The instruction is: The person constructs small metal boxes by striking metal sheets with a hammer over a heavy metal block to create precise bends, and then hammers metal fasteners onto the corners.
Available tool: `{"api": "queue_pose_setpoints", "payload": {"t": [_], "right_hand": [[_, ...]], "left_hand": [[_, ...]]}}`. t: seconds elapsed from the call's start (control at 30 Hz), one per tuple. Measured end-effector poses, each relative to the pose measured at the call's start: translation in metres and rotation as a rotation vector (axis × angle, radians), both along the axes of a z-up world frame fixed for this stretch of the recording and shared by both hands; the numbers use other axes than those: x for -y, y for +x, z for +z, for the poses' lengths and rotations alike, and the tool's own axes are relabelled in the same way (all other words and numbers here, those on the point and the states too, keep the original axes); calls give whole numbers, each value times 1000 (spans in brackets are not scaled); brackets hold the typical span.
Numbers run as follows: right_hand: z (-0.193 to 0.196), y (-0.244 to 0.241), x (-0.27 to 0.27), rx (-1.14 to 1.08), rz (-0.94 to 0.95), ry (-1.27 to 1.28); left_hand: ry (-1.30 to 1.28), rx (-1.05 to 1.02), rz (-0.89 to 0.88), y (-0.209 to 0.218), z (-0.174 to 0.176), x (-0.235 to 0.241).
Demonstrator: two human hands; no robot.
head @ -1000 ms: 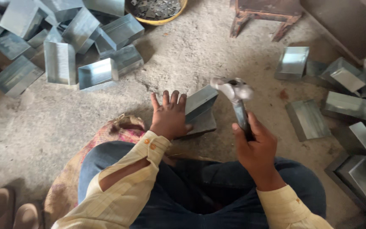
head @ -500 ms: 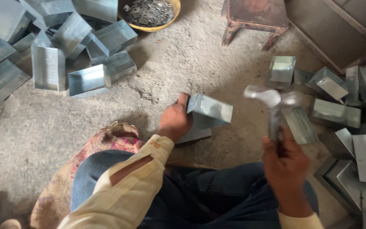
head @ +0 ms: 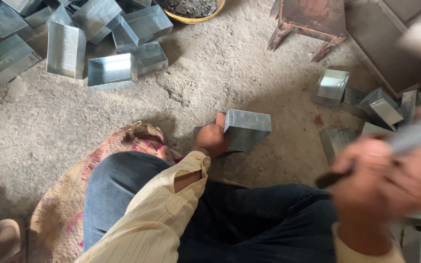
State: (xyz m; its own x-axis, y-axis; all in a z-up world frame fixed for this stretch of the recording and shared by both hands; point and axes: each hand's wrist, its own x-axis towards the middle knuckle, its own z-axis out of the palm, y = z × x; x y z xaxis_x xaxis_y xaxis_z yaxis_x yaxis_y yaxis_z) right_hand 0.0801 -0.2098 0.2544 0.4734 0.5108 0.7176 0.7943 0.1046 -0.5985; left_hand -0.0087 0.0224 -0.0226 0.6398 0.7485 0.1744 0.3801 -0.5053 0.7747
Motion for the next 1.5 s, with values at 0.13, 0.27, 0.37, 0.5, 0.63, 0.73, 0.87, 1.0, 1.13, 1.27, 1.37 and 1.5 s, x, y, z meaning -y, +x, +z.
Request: {"api": "queue_pose_setpoints", "payload": {"t": [0.13,0.27,0.37,0.5,0.63,0.73,0.87,1.0,1.13,1.27,1.37,1.5], "right_hand": [[-41,-9,-40,34,17,-389],[-36,-24,-50,-13,140,-612],[-32,-31,-43,-11,71,-458],[-47,-29,-49,7,43,-415],[-52,-23,-46,-4,-22,-688],[-55,-29,-39,-25,-44,-568],[-61,-21,-46,80,37,-659],[-65,-20,-40,64,-3,-509],[-72,-23,-41,86,10,-528],[-77,-25,-32,125,-21,-431],[-91,-22,-31,171,24,-441],[-99,-16,-26,122,-14,-390]], "left_hand": [[-57,46,10,-2,1,2],[-44,34,13,-4,7,4],[-59,64,19,-5,8,5],[-12,23,26,-3,13,5],[24,29,18,-5,13,6],[39,101,18,-4,7,6],[67,59,27,-2,3,5],[75,84,38,-1,-1,6],[81,98,29,-1,-1,4],[72,91,19,0,-2,4],[16,10,24,0,4,4],[-89,92,10,-3,36,0]]}}
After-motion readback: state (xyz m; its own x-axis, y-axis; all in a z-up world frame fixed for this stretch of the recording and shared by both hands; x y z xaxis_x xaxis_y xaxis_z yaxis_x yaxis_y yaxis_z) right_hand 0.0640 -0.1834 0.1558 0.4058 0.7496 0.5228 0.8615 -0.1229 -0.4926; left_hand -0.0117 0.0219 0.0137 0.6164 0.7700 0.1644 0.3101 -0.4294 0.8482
